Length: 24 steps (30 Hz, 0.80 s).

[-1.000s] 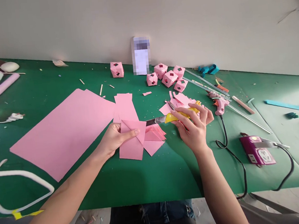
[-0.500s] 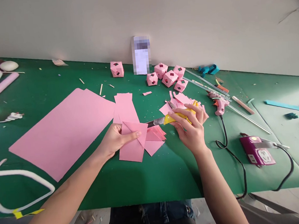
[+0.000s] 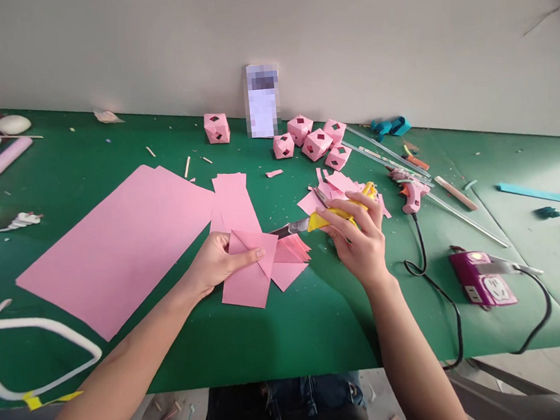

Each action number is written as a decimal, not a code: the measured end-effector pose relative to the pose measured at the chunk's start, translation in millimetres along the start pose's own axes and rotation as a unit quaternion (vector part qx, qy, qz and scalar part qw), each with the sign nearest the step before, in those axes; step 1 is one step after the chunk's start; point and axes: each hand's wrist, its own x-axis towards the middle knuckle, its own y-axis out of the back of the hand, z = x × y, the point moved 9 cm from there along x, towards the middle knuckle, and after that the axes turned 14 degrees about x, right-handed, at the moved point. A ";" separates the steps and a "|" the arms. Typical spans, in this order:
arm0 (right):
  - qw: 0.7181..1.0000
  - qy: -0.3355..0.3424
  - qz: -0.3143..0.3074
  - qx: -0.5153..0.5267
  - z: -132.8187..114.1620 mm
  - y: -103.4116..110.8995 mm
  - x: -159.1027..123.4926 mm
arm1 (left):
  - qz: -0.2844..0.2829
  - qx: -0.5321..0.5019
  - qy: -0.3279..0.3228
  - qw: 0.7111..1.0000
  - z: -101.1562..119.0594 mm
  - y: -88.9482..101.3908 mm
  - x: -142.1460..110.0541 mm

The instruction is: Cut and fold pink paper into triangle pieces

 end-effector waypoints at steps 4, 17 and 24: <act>1.000 -0.005 -0.002 -0.010 1.9 0.3 -0.3 | -0.009 0.012 0.008 1.000 0.6 -0.7 -0.6; 0.999 0.014 0.028 -0.006 3.8 8.1 0.8 | -0.009 0.040 -0.011 0.999 2.2 0.9 0.1; 1.000 0.008 0.027 -0.003 1.3 6.1 1.8 | -0.022 0.041 -0.017 0.999 7.2 -3.5 -3.0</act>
